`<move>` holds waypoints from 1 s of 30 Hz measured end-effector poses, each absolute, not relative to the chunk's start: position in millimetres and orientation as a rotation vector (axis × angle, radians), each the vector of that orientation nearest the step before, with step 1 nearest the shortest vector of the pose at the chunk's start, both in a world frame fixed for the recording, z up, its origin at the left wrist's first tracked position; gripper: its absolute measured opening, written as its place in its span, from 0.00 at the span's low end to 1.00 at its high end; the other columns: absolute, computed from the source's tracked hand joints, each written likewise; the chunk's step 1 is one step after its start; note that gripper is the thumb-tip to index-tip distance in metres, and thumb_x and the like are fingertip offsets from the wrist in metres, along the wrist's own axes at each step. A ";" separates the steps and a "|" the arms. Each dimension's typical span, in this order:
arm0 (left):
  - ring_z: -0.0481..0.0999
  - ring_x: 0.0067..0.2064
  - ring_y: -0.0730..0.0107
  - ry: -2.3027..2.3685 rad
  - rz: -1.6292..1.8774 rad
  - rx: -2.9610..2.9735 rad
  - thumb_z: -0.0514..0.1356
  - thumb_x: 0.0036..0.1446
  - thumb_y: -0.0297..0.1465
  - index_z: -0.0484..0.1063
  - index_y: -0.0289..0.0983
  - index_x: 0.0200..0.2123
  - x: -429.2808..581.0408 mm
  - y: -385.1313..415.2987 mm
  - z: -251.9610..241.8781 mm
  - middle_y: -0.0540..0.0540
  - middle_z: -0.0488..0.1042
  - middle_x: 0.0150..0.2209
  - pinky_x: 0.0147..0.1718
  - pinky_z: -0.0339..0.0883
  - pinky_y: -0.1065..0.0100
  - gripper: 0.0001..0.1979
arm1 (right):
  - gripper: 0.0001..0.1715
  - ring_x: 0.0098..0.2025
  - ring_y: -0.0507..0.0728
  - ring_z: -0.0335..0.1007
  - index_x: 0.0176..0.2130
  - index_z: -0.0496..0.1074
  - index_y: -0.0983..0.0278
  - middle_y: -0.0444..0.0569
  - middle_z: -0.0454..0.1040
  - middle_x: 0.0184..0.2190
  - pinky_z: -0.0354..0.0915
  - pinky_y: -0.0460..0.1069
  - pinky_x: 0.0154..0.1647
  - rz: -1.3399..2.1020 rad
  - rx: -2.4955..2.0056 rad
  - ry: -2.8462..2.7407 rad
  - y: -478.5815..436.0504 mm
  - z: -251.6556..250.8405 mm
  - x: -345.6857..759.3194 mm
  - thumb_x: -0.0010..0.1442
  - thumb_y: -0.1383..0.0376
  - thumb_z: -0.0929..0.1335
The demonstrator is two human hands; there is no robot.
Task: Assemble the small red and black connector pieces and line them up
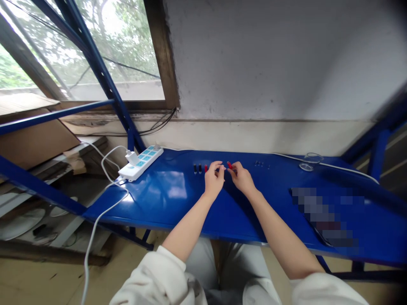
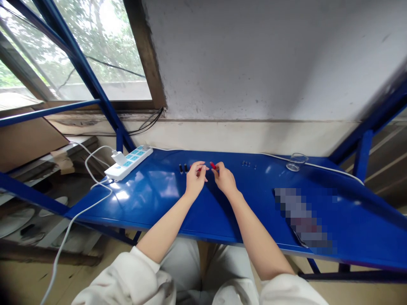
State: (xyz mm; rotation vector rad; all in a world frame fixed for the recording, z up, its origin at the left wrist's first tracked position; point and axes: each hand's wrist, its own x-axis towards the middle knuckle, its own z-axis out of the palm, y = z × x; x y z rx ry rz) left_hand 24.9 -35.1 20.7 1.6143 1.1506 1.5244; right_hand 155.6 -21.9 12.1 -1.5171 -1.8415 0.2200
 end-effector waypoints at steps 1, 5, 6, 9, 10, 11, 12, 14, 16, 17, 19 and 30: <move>0.66 0.18 0.83 1.128 1.574 1.537 0.50 0.57 0.37 0.63 0.37 0.42 23.6 -34.2 22.1 0.48 0.72 0.33 0.20 0.62 0.77 0.13 | 0.09 0.29 0.54 0.67 0.36 0.64 0.63 0.49 0.72 0.31 0.59 0.46 0.29 0.230 -1.499 -1.813 -18.6 9.3 152.9 0.57 0.61 0.60; 0.63 0.15 0.85 1.070 1.707 1.223 0.49 0.57 0.39 0.62 0.35 0.38 18.5 -28.6 24.5 0.50 0.70 0.28 0.15 0.57 0.77 0.13 | 0.06 0.28 0.52 0.66 0.31 0.65 0.63 0.47 0.72 0.27 0.59 0.45 0.30 0.359 -1.501 -1.768 -3.7 -0.9 141.5 0.53 0.62 0.63; 0.63 0.15 0.85 1.056 1.722 1.161 0.49 0.57 0.38 0.62 0.35 0.37 17.5 -27.3 24.6 0.51 0.69 0.28 0.15 0.56 0.77 0.12 | 0.05 0.28 0.52 0.66 0.30 0.65 0.63 0.46 0.72 0.26 0.59 0.45 0.30 0.398 -1.519 -1.779 -0.5 -2.4 138.9 0.53 0.63 0.64; 0.63 0.14 0.84 1.034 1.735 1.020 0.50 0.56 0.37 0.62 0.35 0.35 15.4 -25.1 25.2 0.51 0.68 0.26 0.14 0.53 0.78 0.11 | 0.04 0.28 0.52 0.66 0.28 0.65 0.64 0.46 0.72 0.26 0.58 0.45 0.29 0.415 -1.598 -1.842 7.7 -4.5 132.0 0.52 0.65 0.64; 0.63 0.14 0.84 1.038 1.730 0.985 0.50 0.55 0.36 0.62 0.35 0.35 15.1 -24.9 25.7 0.51 0.68 0.25 0.13 0.52 0.78 0.11 | 0.04 0.29 0.52 0.67 0.28 0.66 0.64 0.46 0.72 0.26 0.58 0.45 0.29 0.400 -1.625 -1.868 10.2 -4.8 130.1 0.51 0.64 0.64; 0.63 0.14 0.84 1.044 1.721 0.956 0.50 0.55 0.36 0.62 0.35 0.35 15.0 -24.8 26.3 0.52 0.68 0.25 0.13 0.51 0.78 0.10 | 0.05 0.30 0.52 0.67 0.27 0.66 0.64 0.46 0.72 0.27 0.57 0.45 0.29 0.384 -1.650 -1.894 12.6 -5.0 128.4 0.52 0.64 0.64; 0.62 0.14 0.84 1.051 1.710 0.933 0.50 0.54 0.36 0.62 0.34 0.35 15.0 -24.8 27.0 0.52 0.68 0.24 0.13 0.50 0.77 0.10 | 0.05 0.30 0.52 0.67 0.28 0.66 0.64 0.47 0.72 0.27 0.57 0.45 0.29 0.370 -1.672 -1.920 15.0 -5.2 126.8 0.52 0.64 0.64; 0.62 0.13 0.83 1.059 1.685 0.907 0.50 0.54 0.36 0.62 0.34 0.34 15.1 -24.8 28.1 0.52 0.68 0.24 0.13 0.48 0.77 0.10 | 0.06 0.32 0.53 0.68 0.28 0.67 0.64 0.47 0.72 0.28 0.56 0.45 0.29 0.353 -1.709 -1.969 19.3 -5.2 124.1 0.52 0.63 0.64; 0.62 0.13 0.83 1.072 1.654 0.915 0.50 0.53 0.36 0.62 0.35 0.34 15.3 -24.1 28.1 0.52 0.68 0.23 0.13 0.47 0.77 0.10 | 0.07 0.33 0.54 0.68 0.29 0.68 0.64 0.47 0.73 0.30 0.57 0.45 0.29 0.360 -1.752 -1.999 22.2 -4.1 121.9 0.52 0.62 0.64; 0.62 0.14 0.82 1.086 1.632 0.938 0.50 0.54 0.37 0.62 0.35 0.34 15.3 -23.5 27.5 0.52 0.67 0.23 0.13 0.47 0.77 0.11 | 0.08 0.34 0.54 0.68 0.31 0.68 0.64 0.48 0.73 0.30 0.57 0.46 0.30 0.369 -1.780 -2.003 22.7 -2.9 121.2 0.53 0.62 0.64; 0.63 0.14 0.82 1.134 1.566 1.042 0.49 0.54 0.37 0.63 0.34 0.33 15.3 -21.8 24.5 0.52 0.67 0.22 0.14 0.50 0.77 0.12 | 0.09 0.36 0.55 0.68 0.33 0.69 0.63 0.48 0.73 0.33 0.57 0.46 0.31 0.388 -1.840 -2.011 21.5 1.2 121.4 0.52 0.61 0.64; 0.71 0.29 0.67 1.480 0.761 2.439 0.46 0.58 0.35 0.67 0.37 0.30 21.1 -36.9 10.6 0.46 0.72 0.26 0.25 0.58 0.70 0.14 | 0.16 0.41 0.58 0.68 0.40 0.71 0.62 0.50 0.74 0.37 0.59 0.50 0.39 0.409 -1.965 -1.841 -22.1 14.1 175.2 0.54 0.59 0.62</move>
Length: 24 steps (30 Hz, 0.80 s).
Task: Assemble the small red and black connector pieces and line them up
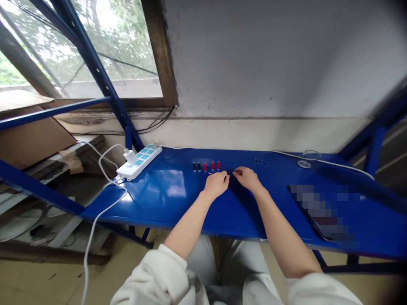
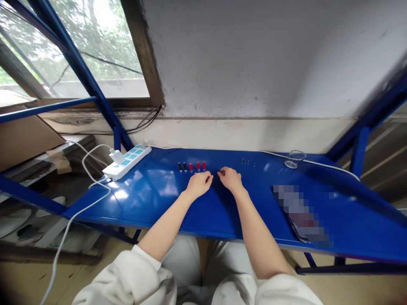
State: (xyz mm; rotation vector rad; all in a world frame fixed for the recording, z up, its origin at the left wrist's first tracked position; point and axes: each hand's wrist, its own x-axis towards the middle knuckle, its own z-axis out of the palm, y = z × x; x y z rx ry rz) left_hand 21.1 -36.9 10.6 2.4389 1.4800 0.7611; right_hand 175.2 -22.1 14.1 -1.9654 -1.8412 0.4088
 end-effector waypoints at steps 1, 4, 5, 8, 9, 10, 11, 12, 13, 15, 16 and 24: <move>0.72 0.30 0.67 1.442 0.725 2.502 0.45 0.58 0.35 0.67 0.38 0.31 21.7 -39.1 11.7 0.46 0.72 0.28 0.26 0.58 0.70 0.14 | 0.15 0.40 0.57 0.69 0.39 0.71 0.62 0.50 0.74 0.36 0.59 0.49 0.38 0.400 -1.937 -1.822 -25.0 13.3 178.2 0.55 0.60 0.62; 0.73 0.32 0.66 1.357 0.663 2.608 0.43 0.59 0.35 0.67 0.38 0.32 23.0 -42.6 13.8 0.46 0.73 0.29 0.27 0.59 0.70 0.15 | 0.14 0.37 0.55 0.70 0.36 0.73 0.63 0.50 0.75 0.32 0.59 0.46 0.34 0.323 -1.901 -1.792 -30.1 12.3 180.1 0.56 0.62 0.61; 0.73 0.32 0.66 1.346 0.650 2.621 0.43 0.59 0.35 0.67 0.38 0.33 23.3 -42.9 13.9 0.46 0.73 0.30 0.27 0.59 0.70 0.15 | 0.14 0.36 0.55 0.70 0.35 0.73 0.63 0.50 0.74 0.31 0.59 0.46 0.33 0.291 -1.902 -1.786 -30.9 12.4 179.2 0.56 0.62 0.60; 0.73 0.32 0.66 1.345 0.631 2.626 0.44 0.59 0.34 0.68 0.38 0.33 23.9 -42.2 13.0 0.46 0.73 0.30 0.27 0.60 0.70 0.15 | 0.14 0.34 0.56 0.70 0.33 0.73 0.63 0.51 0.74 0.29 0.58 0.46 0.30 0.233 -1.908 -1.779 -32.2 13.0 175.4 0.56 0.62 0.60; 0.73 0.32 0.66 1.347 0.633 2.623 0.44 0.59 0.34 0.68 0.38 0.33 24.0 -41.8 12.5 0.46 0.73 0.30 0.27 0.60 0.70 0.15 | 0.14 0.33 0.56 0.70 0.33 0.73 0.63 0.51 0.74 0.28 0.57 0.46 0.29 0.225 -1.908 -1.779 -32.5 13.0 174.4 0.56 0.62 0.60; 0.73 0.32 0.66 1.348 0.639 2.620 0.44 0.59 0.34 0.68 0.38 0.33 24.0 -41.5 12.1 0.46 0.73 0.30 0.27 0.60 0.70 0.15 | 0.13 0.33 0.56 0.70 0.33 0.73 0.63 0.51 0.74 0.28 0.57 0.46 0.29 0.219 -1.907 -1.780 -32.7 12.8 173.8 0.56 0.62 0.60; 0.73 0.32 0.66 1.346 0.647 2.619 0.44 0.59 0.35 0.68 0.38 0.33 23.9 -41.2 11.8 0.46 0.73 0.30 0.27 0.60 0.70 0.15 | 0.13 0.33 0.56 0.70 0.33 0.73 0.63 0.50 0.74 0.28 0.57 0.46 0.29 0.213 -1.906 -1.782 -32.9 12.6 173.3 0.56 0.62 0.60; 0.73 0.32 0.66 1.342 0.656 2.619 0.44 0.59 0.35 0.68 0.38 0.33 23.8 -41.1 11.5 0.46 0.73 0.30 0.26 0.59 0.70 0.14 | 0.13 0.32 0.56 0.70 0.33 0.73 0.63 0.50 0.74 0.28 0.57 0.46 0.28 0.207 -1.903 -1.785 -33.1 12.3 173.1 0.56 0.62 0.60; 0.73 0.32 0.66 1.339 0.663 2.617 0.44 0.59 0.35 0.68 0.38 0.33 23.6 -41.0 11.4 0.46 0.73 0.30 0.26 0.59 0.70 0.14 | 0.13 0.32 0.56 0.70 0.32 0.72 0.62 0.50 0.74 0.28 0.57 0.46 0.28 0.201 -1.900 -1.789 -33.3 12.1 172.9 0.56 0.62 0.60; 0.73 0.31 0.66 1.333 0.677 2.610 0.44 0.59 0.34 0.68 0.38 0.33 23.1 -41.2 11.2 0.46 0.73 0.30 0.26 0.59 0.70 0.14 | 0.13 0.32 0.56 0.70 0.32 0.72 0.62 0.50 0.74 0.27 0.56 0.46 0.28 0.185 -1.897 -1.794 -33.5 11.9 172.8 0.56 0.63 0.60; 0.73 0.31 0.66 1.328 0.686 2.606 0.44 0.59 0.34 0.68 0.38 0.32 23.0 -41.4 11.0 0.46 0.73 0.30 0.26 0.59 0.70 0.14 | 0.13 0.31 0.56 0.70 0.32 0.73 0.62 0.50 0.74 0.27 0.56 0.46 0.28 0.176 -1.898 -1.793 -33.6 12.0 172.9 0.56 0.63 0.60; 0.67 0.22 0.72 1.429 1.130 2.243 0.48 0.57 0.37 0.68 0.38 0.27 24.5 -38.1 9.3 0.49 0.68 0.20 0.23 0.55 0.72 0.14 | 0.14 0.32 0.55 0.70 0.31 0.73 0.62 0.50 0.74 0.27 0.58 0.46 0.29 0.222 -1.864 -1.729 -31.0 9.4 172.9 0.56 0.62 0.60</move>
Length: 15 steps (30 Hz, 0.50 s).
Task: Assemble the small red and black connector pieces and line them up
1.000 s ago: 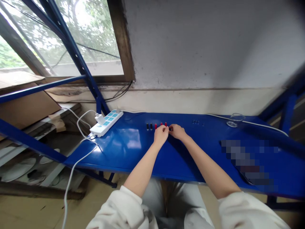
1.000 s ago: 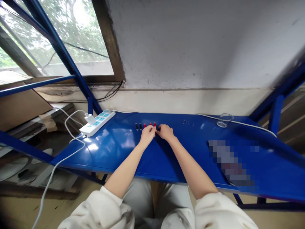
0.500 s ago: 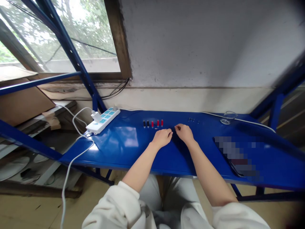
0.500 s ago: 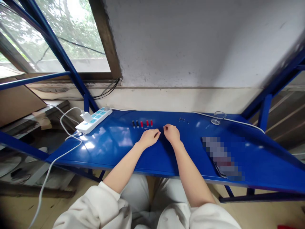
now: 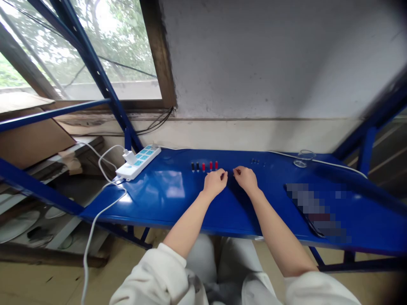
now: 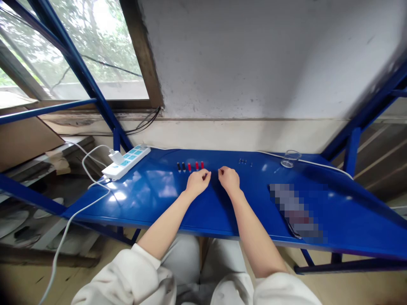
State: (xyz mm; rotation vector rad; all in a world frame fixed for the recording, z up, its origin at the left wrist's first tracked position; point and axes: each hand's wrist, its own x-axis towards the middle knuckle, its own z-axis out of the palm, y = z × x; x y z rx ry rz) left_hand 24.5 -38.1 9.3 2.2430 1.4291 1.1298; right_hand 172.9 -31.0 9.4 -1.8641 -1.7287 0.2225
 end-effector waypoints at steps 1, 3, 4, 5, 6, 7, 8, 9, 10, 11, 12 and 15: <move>0.66 0.21 0.74 1.433 1.265 2.119 0.48 0.57 0.37 0.68 0.37 0.26 24.1 -37.1 10.3 0.50 0.67 0.19 0.23 0.55 0.73 0.15 | 0.13 0.33 0.54 0.70 0.32 0.73 0.62 0.50 0.75 0.28 0.59 0.46 0.30 0.268 -1.833 -1.729 -29.5 7.9 170.7 0.56 0.63 0.60; 0.65 0.21 0.76 1.394 1.505 1.854 0.48 0.57 0.38 0.67 0.37 0.25 22.4 -34.9 13.0 0.51 0.65 0.18 0.23 0.56 0.74 0.16 | 0.12 0.35 0.53 0.70 0.35 0.72 0.62 0.48 0.75 0.31 0.60 0.46 0.33 0.364 -1.754 -1.757 -25.3 4.3 163.4 0.55 0.63 0.61; 0.64 0.20 0.76 1.355 1.588 1.730 0.48 0.57 0.39 0.66 0.37 0.25 21.1 -33.7 14.4 0.52 0.64 0.17 0.23 0.56 0.74 0.16 | 0.12 0.36 0.53 0.69 0.37 0.72 0.62 0.48 0.75 0.33 0.60 0.46 0.35 0.397 -1.721 -1.778 -22.6 2.6 158.5 0.54 0.63 0.62; 0.64 0.19 0.77 1.314 1.645 1.616 0.48 0.57 0.39 0.66 0.36 0.25 19.9 -32.4 15.6 0.52 0.63 0.16 0.22 0.56 0.74 0.15 | 0.13 0.38 0.53 0.68 0.39 0.71 0.62 0.47 0.74 0.34 0.60 0.47 0.37 0.404 -1.711 -1.802 -19.5 1.2 153.2 0.54 0.63 0.63; 0.63 0.18 0.78 1.278 1.681 1.516 0.49 0.56 0.40 0.66 0.36 0.26 18.7 -31.2 16.5 0.53 0.62 0.16 0.21 0.56 0.75 0.15 | 0.14 0.40 0.54 0.67 0.40 0.71 0.61 0.48 0.74 0.37 0.60 0.48 0.39 0.386 -1.729 -1.823 -16.2 0.2 147.7 0.53 0.61 0.64; 0.62 0.17 0.78 1.247 1.703 1.430 0.50 0.56 0.40 0.66 0.36 0.26 17.7 -29.9 17.0 0.54 0.61 0.15 0.20 0.55 0.75 0.15 | 0.15 0.42 0.56 0.66 0.40 0.71 0.61 0.48 0.73 0.39 0.59 0.50 0.40 0.362 -1.759 -1.843 -12.8 -0.4 142.5 0.52 0.60 0.65; 0.61 0.17 0.79 1.222 1.716 1.360 0.50 0.55 0.40 0.66 0.36 0.26 17.0 -28.7 17.2 0.54 0.61 0.14 0.20 0.55 0.75 0.14 | 0.15 0.44 0.57 0.64 0.40 0.71 0.61 0.48 0.72 0.40 0.58 0.52 0.41 0.340 -1.793 -1.862 -9.3 -0.5 137.6 0.52 0.59 0.65; 0.60 0.16 0.79 1.201 1.725 1.305 0.51 0.55 0.40 0.66 0.36 0.26 16.7 -27.7 17.2 0.55 0.60 0.14 0.19 0.55 0.75 0.14 | 0.16 0.46 0.58 0.62 0.40 0.71 0.60 0.49 0.71 0.42 0.58 0.53 0.42 0.324 -1.827 -1.874 -5.9 -0.3 133.5 0.51 0.58 0.65; 0.59 0.16 0.80 1.184 1.733 1.263 0.51 0.54 0.40 0.66 0.36 0.26 16.6 -27.0 17.1 0.55 0.60 0.14 0.19 0.54 0.76 0.14 | 0.16 0.47 0.59 0.61 0.40 0.71 0.60 0.50 0.70 0.43 0.57 0.54 0.43 0.318 -1.856 -1.879 -2.6 0.1 129.9 0.51 0.58 0.66; 0.59 0.15 0.80 1.169 1.739 1.233 0.52 0.54 0.39 0.66 0.36 0.26 16.8 -26.6 17.0 0.55 0.59 0.13 0.18 0.54 0.76 0.13 | 0.16 0.48 0.60 0.60 0.39 0.72 0.60 0.50 0.69 0.44 0.57 0.55 0.43 0.320 -1.881 -1.875 0.4 0.7 127.0 0.51 0.58 0.66; 0.59 0.15 0.80 1.157 1.742 1.214 0.52 0.54 0.39 0.66 0.36 0.26 17.1 -26.5 17.1 0.55 0.59 0.13 0.18 0.54 0.76 0.13 | 0.16 0.48 0.60 0.60 0.39 0.72 0.60 0.51 0.68 0.45 0.57 0.55 0.43 0.326 -1.900 -1.862 3.1 1.2 124.6 0.50 0.57 0.66; 0.59 0.15 0.80 1.143 1.736 1.198 0.52 0.54 0.39 0.66 0.36 0.26 18.0 -27.9 18.5 0.55 0.59 0.13 0.18 0.54 0.76 0.13 | 0.17 0.48 0.61 0.60 0.40 0.72 0.59 0.51 0.68 0.44 0.57 0.55 0.42 0.342 -1.916 -1.824 8.7 2.0 119.2 0.49 0.57 0.66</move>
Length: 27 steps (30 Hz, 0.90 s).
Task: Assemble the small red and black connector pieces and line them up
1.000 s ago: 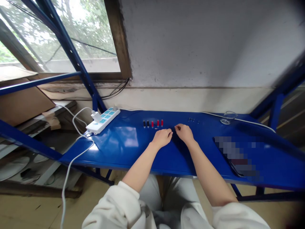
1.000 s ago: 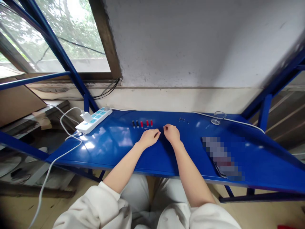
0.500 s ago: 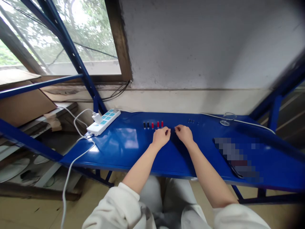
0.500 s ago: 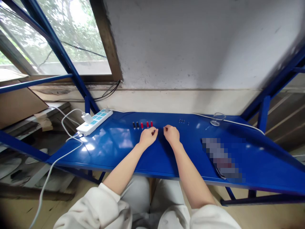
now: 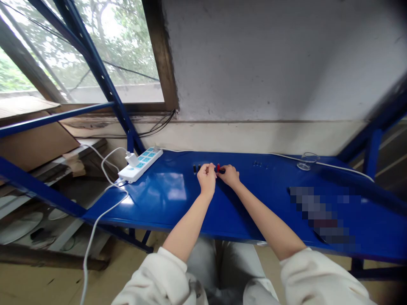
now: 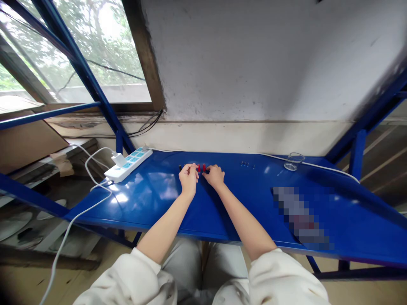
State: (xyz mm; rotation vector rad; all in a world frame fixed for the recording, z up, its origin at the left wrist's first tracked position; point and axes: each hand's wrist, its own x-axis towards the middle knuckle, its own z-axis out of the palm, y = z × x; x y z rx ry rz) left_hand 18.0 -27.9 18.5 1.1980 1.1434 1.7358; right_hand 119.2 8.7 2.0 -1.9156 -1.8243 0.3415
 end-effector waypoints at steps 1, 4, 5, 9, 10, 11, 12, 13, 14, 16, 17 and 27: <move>0.59 0.15 0.80 1.149 1.732 1.195 0.52 0.54 0.39 0.66 0.36 0.26 18.1 -28.6 19.3 0.55 0.59 0.13 0.18 0.54 0.76 0.13 | 0.16 0.48 0.61 0.61 0.39 0.72 0.59 0.51 0.68 0.44 0.57 0.55 0.42 0.338 -1.909 -1.823 9.7 1.9 117.7 0.49 0.57 0.67; 0.59 0.16 0.80 1.178 1.717 1.206 0.52 0.54 0.39 0.66 0.36 0.26 17.4 -30.2 21.0 0.55 0.59 0.14 0.18 0.55 0.76 0.13 | 0.13 0.46 0.60 0.63 0.35 0.73 0.59 0.49 0.70 0.42 0.58 0.53 0.40 0.301 -1.870 -1.835 10.2 0.9 115.5 0.50 0.58 0.67; 0.59 0.16 0.80 1.187 1.714 1.218 0.51 0.54 0.40 0.66 0.36 0.26 16.8 -30.5 21.4 0.55 0.59 0.14 0.18 0.55 0.76 0.14 | 0.11 0.45 0.59 0.63 0.34 0.74 0.59 0.49 0.70 0.41 0.58 0.52 0.39 0.290 -1.852 -1.839 9.6 0.6 116.0 0.50 0.58 0.67; 0.60 0.18 0.80 1.221 1.713 1.301 0.50 0.55 0.41 0.66 0.36 0.29 15.2 -31.4 23.4 0.54 0.60 0.16 0.20 0.56 0.76 0.15 | 0.11 0.40 0.56 0.66 0.36 0.73 0.60 0.47 0.73 0.35 0.59 0.49 0.37 0.322 -1.759 -1.842 2.6 2.5 125.8 0.53 0.60 0.65; 0.61 0.19 0.80 1.236 1.719 1.333 0.50 0.55 0.41 0.66 0.36 0.31 15.5 -31.9 24.1 0.54 0.61 0.17 0.21 0.56 0.76 0.15 | 0.12 0.38 0.55 0.67 0.37 0.73 0.60 0.47 0.73 0.34 0.59 0.48 0.37 0.320 -1.727 -1.841 -0.5 4.0 129.4 0.54 0.62 0.64; 0.61 0.20 0.80 1.254 1.721 1.374 0.51 0.54 0.41 0.65 0.36 0.34 16.2 -32.5 24.7 0.54 0.63 0.18 0.22 0.57 0.76 0.14 | 0.13 0.37 0.55 0.67 0.39 0.72 0.61 0.48 0.73 0.34 0.59 0.48 0.36 0.303 -1.691 -1.844 -4.2 5.9 133.0 0.54 0.63 0.63; 0.62 0.20 0.80 1.275 1.715 1.425 0.53 0.53 0.41 0.64 0.36 0.39 17.2 -33.1 25.0 0.54 0.64 0.20 0.23 0.57 0.76 0.15 | 0.14 0.36 0.54 0.67 0.40 0.72 0.62 0.48 0.73 0.34 0.59 0.47 0.36 0.270 -1.650 -1.853 -8.4 8.1 136.1 0.55 0.64 0.62; 0.62 0.21 0.80 1.295 1.696 1.486 0.55 0.52 0.41 0.63 0.37 0.43 18.4 -33.7 24.9 0.53 0.66 0.23 0.24 0.58 0.76 0.18 | 0.15 0.36 0.54 0.67 0.42 0.71 0.62 0.49 0.72 0.35 0.59 0.47 0.36 0.232 -1.607 -1.868 -12.7 10.5 138.6 0.56 0.65 0.61; 0.63 0.21 0.80 1.312 1.663 1.555 0.56 0.51 0.41 0.61 0.38 0.46 19.6 -34.2 24.2 0.53 0.67 0.25 0.24 0.59 0.75 0.20 | 0.16 0.36 0.54 0.67 0.43 0.71 0.62 0.50 0.72 0.36 0.59 0.47 0.36 0.197 -1.563 -1.884 -17.0 13.0 140.4 0.56 0.66 0.60; 0.65 0.23 0.80 1.318 1.581 1.685 0.55 0.53 0.39 0.62 0.38 0.46 21.6 -34.3 21.3 0.51 0.69 0.28 0.27 0.60 0.75 0.18 | 0.17 0.37 0.54 0.66 0.43 0.71 0.62 0.51 0.71 0.36 0.60 0.47 0.37 0.155 -1.487 -1.902 -24.3 17.4 141.9 0.58 0.66 0.59; 0.67 0.25 0.79 1.302 1.547 1.735 0.53 0.54 0.38 0.63 0.38 0.44 22.1 -33.9 19.5 0.50 0.69 0.29 0.29 0.61 0.74 0.15 | 0.18 0.37 0.54 0.66 0.43 0.71 0.62 0.51 0.71 0.36 0.60 0.47 0.38 0.152 -1.456 -1.902 -27.0 19.1 142.0 0.58 0.66 0.58; 0.63 0.16 0.84 1.029 1.439 1.511 0.49 0.57 0.35 0.61 0.37 0.40 23.1 -27.4 14.4 0.48 0.72 0.33 0.17 0.59 0.77 0.10 | 0.24 0.30 0.54 0.65 0.40 0.67 0.65 0.49 0.70 0.28 0.61 0.48 0.34 0.518 -1.357 -1.493 -24.5 16.9 143.8 0.61 0.57 0.51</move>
